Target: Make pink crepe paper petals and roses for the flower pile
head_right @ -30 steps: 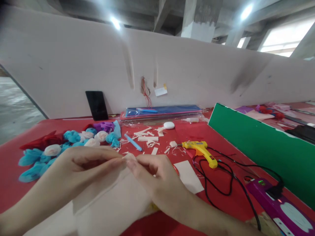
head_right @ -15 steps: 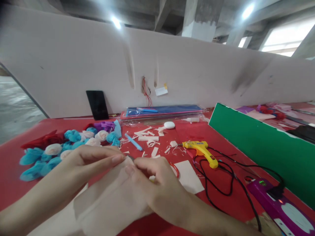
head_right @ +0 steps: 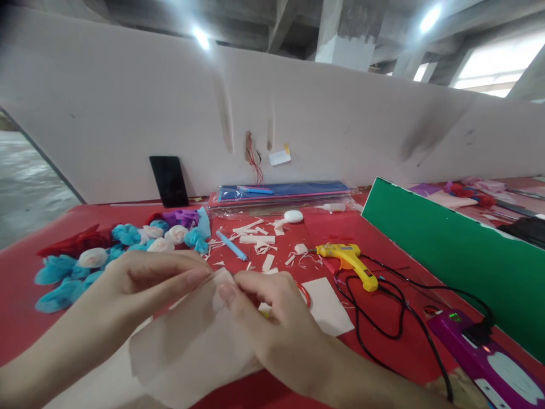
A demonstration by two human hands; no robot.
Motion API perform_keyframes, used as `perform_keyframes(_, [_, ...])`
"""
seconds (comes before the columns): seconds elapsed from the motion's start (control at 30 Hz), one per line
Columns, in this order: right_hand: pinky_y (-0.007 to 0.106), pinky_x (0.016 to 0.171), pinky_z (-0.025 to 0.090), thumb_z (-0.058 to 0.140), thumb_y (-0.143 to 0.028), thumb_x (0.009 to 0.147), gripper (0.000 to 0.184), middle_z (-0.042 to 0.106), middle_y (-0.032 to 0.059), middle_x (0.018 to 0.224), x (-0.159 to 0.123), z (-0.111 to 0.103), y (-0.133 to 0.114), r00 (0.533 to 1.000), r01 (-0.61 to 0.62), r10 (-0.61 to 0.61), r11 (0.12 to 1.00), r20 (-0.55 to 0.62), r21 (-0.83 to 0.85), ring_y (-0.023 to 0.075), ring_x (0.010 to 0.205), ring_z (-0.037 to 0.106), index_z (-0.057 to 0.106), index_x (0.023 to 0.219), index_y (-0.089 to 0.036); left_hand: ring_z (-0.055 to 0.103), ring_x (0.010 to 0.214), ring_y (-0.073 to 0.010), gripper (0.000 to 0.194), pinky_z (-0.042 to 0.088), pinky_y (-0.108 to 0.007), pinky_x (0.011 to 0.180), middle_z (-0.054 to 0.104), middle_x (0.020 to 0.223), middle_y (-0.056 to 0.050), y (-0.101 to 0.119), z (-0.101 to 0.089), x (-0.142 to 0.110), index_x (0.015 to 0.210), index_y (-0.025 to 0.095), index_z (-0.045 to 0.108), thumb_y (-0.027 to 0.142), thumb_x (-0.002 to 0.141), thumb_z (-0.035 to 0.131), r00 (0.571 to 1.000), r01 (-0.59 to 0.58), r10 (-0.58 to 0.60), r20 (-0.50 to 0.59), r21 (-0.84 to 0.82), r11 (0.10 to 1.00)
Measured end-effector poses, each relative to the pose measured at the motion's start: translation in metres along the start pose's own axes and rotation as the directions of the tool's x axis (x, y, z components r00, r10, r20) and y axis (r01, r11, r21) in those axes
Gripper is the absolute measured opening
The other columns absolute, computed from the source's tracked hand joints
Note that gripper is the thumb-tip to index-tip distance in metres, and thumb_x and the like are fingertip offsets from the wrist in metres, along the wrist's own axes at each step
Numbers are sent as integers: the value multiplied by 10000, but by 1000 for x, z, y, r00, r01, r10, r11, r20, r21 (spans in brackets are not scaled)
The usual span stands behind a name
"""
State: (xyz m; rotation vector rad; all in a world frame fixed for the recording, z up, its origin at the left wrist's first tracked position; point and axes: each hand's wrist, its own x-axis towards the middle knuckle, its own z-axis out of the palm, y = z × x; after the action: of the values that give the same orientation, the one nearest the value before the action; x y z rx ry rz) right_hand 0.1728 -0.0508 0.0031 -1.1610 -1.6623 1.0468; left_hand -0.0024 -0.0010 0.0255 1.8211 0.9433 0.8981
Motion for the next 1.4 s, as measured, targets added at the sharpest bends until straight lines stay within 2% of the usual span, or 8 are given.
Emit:
perform_keyframes(0.17, [201, 463, 301, 447, -383, 920, 333, 405, -46, 597, 1, -1, -1, 1000, -9, 10, 1000, 8, -28, 93, 558, 400, 451, 638, -206, 547, 562, -112, 257, 421, -145, 487, 648, 581, 22, -8, 0, -1, 645, 237, 736, 414, 781, 609, 994, 108, -106, 23, -129, 986])
perform_keyframes(0.37, [219, 454, 256, 420, -382, 927, 352, 351, -47, 591, -1, -1, -2, 999, 21, -20, 998, 27, -57, 96, 549, 347, 421, 625, -203, 564, 611, -104, 205, 425, -132, 523, 693, 660, 13, -4, 5, 2, 604, 235, 739, 387, 728, 679, 972, 231, -211, 104, -247, 941])
perform_keyframes(0.63, [210, 467, 270, 392, -437, 938, 398, 345, -54, 580, -1, 1, -2, 999, 8, -5, 997, 41, -77, 83, 542, 343, 422, 626, -192, 611, 627, -104, 149, 452, -123, 551, 711, 636, 35, 1, 3, 3, 630, 271, 755, 299, 740, 659, 991, 109, -93, 97, -169, 980])
perform_keyframes(0.8, [211, 453, 250, 422, -381, 929, 367, 343, -57, 570, 0, 0, -1, 999, 3, 3, 991, 49, -132, 80, 535, 341, 405, 614, -193, 633, 607, -89, 156, 454, -95, 525, 721, 642, 66, 5, 3, 1, 627, 273, 742, 234, 734, 636, 999, 24, -22, 34, -63, 998])
perform_keyframes(1.03, [216, 443, 217, 451, -311, 918, 361, 299, -66, 554, 2, 1, 0, 997, 6, 2, 996, 79, -94, 70, 513, 299, 356, 591, -189, 634, 602, -125, 116, 476, -157, 573, 720, 636, 41, 7, 7, 0, 614, 231, 711, 217, 710, 646, 995, -71, 80, -64, 136, 988])
perform_keyframes(1.1, [212, 438, 219, 453, -309, 918, 347, 315, -66, 565, 3, 2, 0, 996, -10, 13, 999, 86, -35, 70, 515, 300, 371, 603, -190, 626, 603, -132, 126, 469, -168, 565, 715, 642, 36, 6, 7, 0, 626, 229, 708, 243, 728, 635, 994, -88, 97, -57, 139, 986])
perform_keyframes(1.27, [201, 435, 225, 449, -306, 926, 344, 325, -68, 565, 4, 2, -1, 996, -7, 4, 1000, 92, 27, 65, 513, 300, 389, 608, -188, 543, 517, -116, 328, 400, -174, 469, 650, 569, 24, 4, 6, 2, 582, 201, 670, 328, 838, 507, 997, -61, 64, -30, 94, 994])
perform_keyframes(1.4, [202, 426, 206, 464, -292, 919, 358, 290, -71, 556, 4, 2, -2, 995, -18, 16, 1000, 99, 20, 64, 503, 277, 367, 590, -188, 548, 522, -100, 236, 408, -152, 483, 653, 569, 42, 3, 9, 1, 570, 209, 667, 292, 784, 608, 999, -44, 45, -25, 60, 997])
